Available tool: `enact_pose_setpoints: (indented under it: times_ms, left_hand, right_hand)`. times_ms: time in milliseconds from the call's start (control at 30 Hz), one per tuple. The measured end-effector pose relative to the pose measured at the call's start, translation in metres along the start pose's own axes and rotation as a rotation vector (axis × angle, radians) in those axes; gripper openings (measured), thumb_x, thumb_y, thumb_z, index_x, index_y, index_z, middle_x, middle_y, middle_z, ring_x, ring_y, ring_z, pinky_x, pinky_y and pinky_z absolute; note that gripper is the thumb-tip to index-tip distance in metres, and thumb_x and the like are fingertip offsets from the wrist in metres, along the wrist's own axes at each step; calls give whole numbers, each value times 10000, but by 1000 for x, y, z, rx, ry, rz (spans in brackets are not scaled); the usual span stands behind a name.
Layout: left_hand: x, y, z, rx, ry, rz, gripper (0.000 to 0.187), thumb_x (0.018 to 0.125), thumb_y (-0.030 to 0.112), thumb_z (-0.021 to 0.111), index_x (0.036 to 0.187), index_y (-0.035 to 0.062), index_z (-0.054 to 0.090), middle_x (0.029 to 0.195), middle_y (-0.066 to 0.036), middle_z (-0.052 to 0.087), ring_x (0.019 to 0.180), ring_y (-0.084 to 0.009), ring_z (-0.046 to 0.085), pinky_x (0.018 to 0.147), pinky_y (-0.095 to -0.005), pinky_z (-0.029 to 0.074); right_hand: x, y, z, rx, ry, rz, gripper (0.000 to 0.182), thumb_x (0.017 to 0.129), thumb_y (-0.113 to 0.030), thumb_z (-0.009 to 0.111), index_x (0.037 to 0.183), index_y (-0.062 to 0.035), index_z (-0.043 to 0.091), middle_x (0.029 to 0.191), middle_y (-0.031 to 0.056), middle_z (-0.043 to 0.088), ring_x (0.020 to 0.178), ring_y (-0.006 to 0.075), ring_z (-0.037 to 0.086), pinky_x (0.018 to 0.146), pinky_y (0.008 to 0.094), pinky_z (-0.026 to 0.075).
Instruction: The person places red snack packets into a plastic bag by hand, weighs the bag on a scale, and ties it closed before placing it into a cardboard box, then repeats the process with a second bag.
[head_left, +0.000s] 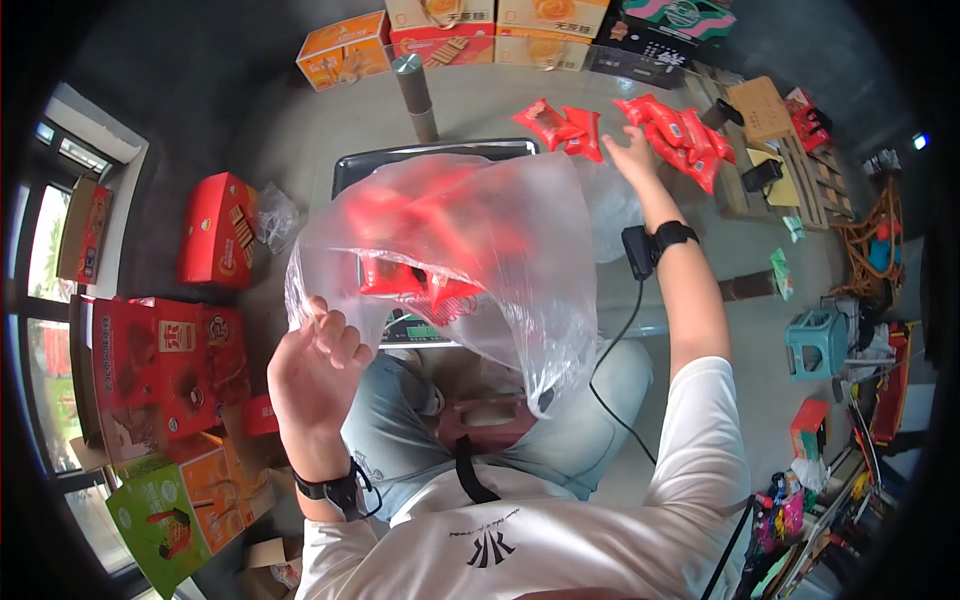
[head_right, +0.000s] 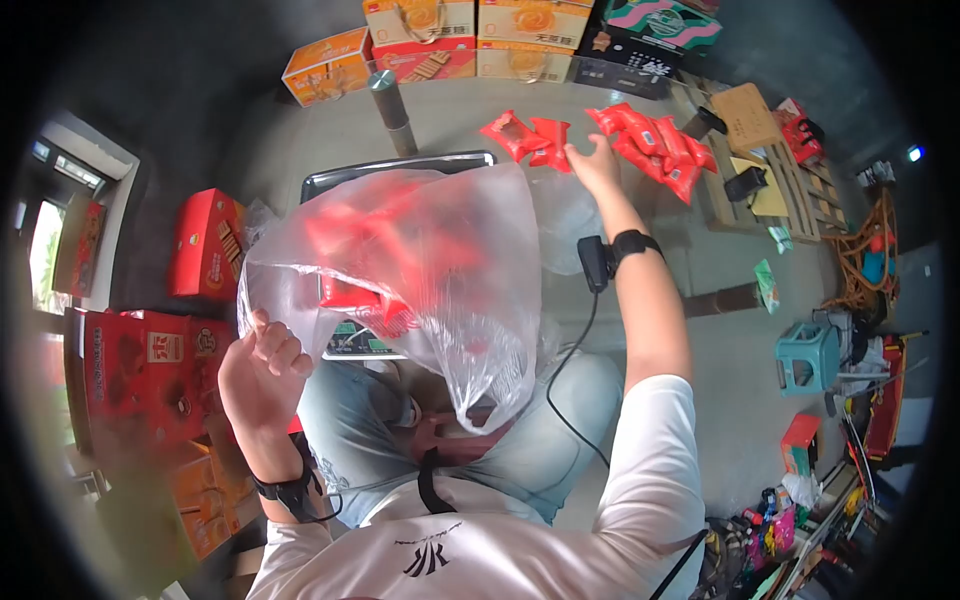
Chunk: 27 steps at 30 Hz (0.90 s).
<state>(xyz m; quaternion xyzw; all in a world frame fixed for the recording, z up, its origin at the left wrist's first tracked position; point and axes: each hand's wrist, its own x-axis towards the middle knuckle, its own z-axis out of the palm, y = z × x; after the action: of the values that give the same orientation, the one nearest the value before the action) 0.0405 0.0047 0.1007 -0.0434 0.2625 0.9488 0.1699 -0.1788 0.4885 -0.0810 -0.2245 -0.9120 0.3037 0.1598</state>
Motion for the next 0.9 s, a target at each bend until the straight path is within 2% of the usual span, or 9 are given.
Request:
enact_pose_setpoints:
  times_ms: [67, 133, 367, 633, 700, 733, 767, 833, 900]
  left_hand:
    - [3, 1, -2, 7, 18, -6, 244, 901, 131, 389, 1093, 52, 517, 730, -8, 455, 653, -129, 436, 662, -304, 367]
    - [4, 2, -4, 5, 57, -19, 241, 903, 130, 383, 1088, 51, 516, 719, -5, 438, 632, -129, 411, 636, -299, 347]
    - [7, 13, -17, 52, 147, 14, 244, 903, 139, 388, 1092, 52, 516, 715, -3, 428, 633, -126, 405, 634, -292, 347]
    - [-2, 17, -23, 2, 50, 18, 209, 894, 176, 438, 1046, 50, 509, 704, 0, 429, 638, -119, 400, 631, -283, 329]
    - [-8, 17, -21, -25, 13, 26, 238, 889, 142, 414, 1087, 54, 512, 714, 6, 401, 633, -121, 388, 668, -300, 347]
    - [-11, 15, -17, -30, 38, 33, 227, 888, 142, 415, 1075, 56, 511, 710, 7, 397, 635, -122, 384, 672, -301, 346]
    - [-15, 16, -14, -35, 66, 43, 217, 887, 143, 417, 1063, 57, 510, 707, 8, 394, 636, -122, 381, 676, -302, 345]
    - [-21, 17, -20, -9, 52, 47, 194, 896, 168, 425, 1036, 66, 512, 735, 8, 432, 693, -126, 433, 729, -315, 370]
    - [-26, 17, -22, 80, 89, 82, 167, 900, 181, 445, 1003, 76, 522, 783, -6, 491, 780, -141, 492, 803, -346, 391]
  right_hand:
    - [7, -37, 17, -59, -36, -66, 722, 700, -501, 686, 1237, -62, 487, 1300, 183, 450, 1221, 343, 408, 992, 435, 359]
    - [11, -68, 32, -196, -227, -20, 866, 645, -556, 706, 1323, -101, 418, 1448, 164, 225, 1304, 386, 259, 1037, 495, 289]
    - [15, -80, 74, -437, -376, 195, 884, 606, -578, 714, 1313, -119, 447, 1488, 140, 92, 1321, 400, 190, 1038, 574, 217]
    - [-12, -87, 30, -464, -79, -158, 663, 648, -511, 702, 1143, -85, 585, 1401, 138, 303, 1302, 325, 238, 1051, 498, 182]
    - [-18, -105, 5, -351, -15, -241, 707, 630, -544, 706, 1127, -55, 589, 1352, 155, 376, 1270, 366, 288, 1039, 506, 210]
    - [-27, -133, -19, -356, -71, -235, 668, 663, -515, 715, 1091, -17, 591, 1211, 147, 520, 1161, 309, 448, 985, 433, 327]
    - [-34, -151, -36, -358, -76, -251, 668, 663, -515, 715, 1091, -17, 591, 1211, 147, 520, 1161, 309, 448, 985, 433, 327]
    - [-55, -181, -63, 358, -446, -277, 583, 724, -444, 710, 1069, 8, 583, 1067, 97, 600, 1016, 198, 549, 890, 328, 416]
    - [-109, -231, -100, 609, -560, -419, 519, 768, -369, 698, 1087, 16, 560, 1009, 53, 617, 937, 120, 563, 845, 272, 433]
